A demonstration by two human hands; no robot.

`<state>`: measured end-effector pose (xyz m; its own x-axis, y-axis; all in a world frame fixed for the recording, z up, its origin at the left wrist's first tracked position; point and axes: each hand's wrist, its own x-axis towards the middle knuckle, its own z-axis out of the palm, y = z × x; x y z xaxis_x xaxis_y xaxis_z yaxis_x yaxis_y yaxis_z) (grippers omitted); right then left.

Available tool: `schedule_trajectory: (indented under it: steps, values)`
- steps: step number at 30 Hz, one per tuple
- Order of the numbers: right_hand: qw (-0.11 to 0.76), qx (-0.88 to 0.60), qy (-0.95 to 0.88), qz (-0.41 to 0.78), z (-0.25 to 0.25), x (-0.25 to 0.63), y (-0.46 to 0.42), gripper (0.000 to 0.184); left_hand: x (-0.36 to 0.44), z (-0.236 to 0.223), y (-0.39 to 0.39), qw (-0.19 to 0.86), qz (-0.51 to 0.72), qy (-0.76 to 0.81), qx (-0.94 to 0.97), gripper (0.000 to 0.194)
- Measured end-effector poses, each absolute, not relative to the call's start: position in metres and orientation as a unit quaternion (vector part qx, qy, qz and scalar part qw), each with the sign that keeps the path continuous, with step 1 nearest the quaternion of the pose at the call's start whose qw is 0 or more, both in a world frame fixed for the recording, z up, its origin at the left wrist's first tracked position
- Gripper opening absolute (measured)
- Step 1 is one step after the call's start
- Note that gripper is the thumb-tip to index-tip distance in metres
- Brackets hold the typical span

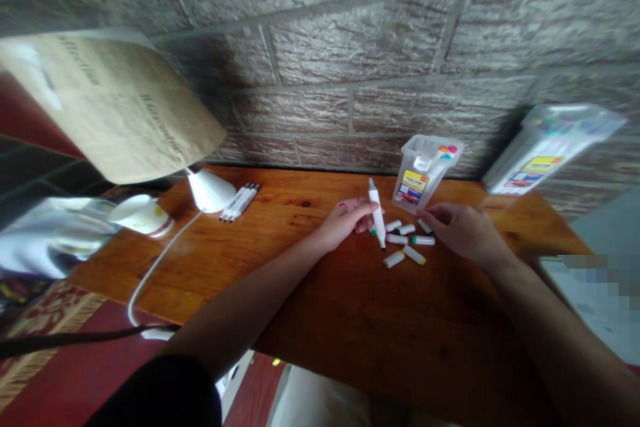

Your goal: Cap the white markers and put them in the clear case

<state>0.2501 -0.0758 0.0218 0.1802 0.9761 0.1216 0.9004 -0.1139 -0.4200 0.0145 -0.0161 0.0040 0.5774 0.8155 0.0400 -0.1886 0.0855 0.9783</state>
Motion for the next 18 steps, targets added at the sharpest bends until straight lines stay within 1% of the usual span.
schedule_trajectory:
  steps: [3,5,8,11,14,16,18]
  values:
    - [0.198,-0.746,-0.630,0.084,0.024,0.249,-0.077,0.036,0.014,0.003,-0.015,0.684,0.364,0.266,0.573,0.035]
    - [0.212,-0.741,-0.634,0.063,0.026,0.248,-0.078,0.036,0.014,0.003,-0.015,0.683,0.363,0.262,0.577,0.037]
    - [0.260,-0.733,-0.628,0.040,0.031,0.244,-0.081,0.034,0.014,0.003,-0.015,0.685,0.359,0.265,0.576,0.038]
    - [0.321,-0.709,-0.625,0.062,0.035,0.239,-0.085,0.036,0.013,0.004,-0.016,0.683,0.356,0.268,0.579,0.037]
    - [0.401,-0.649,-0.627,0.157,0.036,0.230,-0.086,0.041,0.013,0.003,-0.016,0.672,0.361,0.266,0.590,0.036]
    - [0.440,-0.584,-0.626,0.272,0.037,0.222,-0.087,0.042,0.012,0.002,-0.015,0.669,0.362,0.264,0.593,0.037]
    - [0.451,-0.519,-0.611,0.390,0.037,0.213,-0.088,0.041,0.011,0.000,-0.014,0.676,0.359,0.257,0.590,0.038]
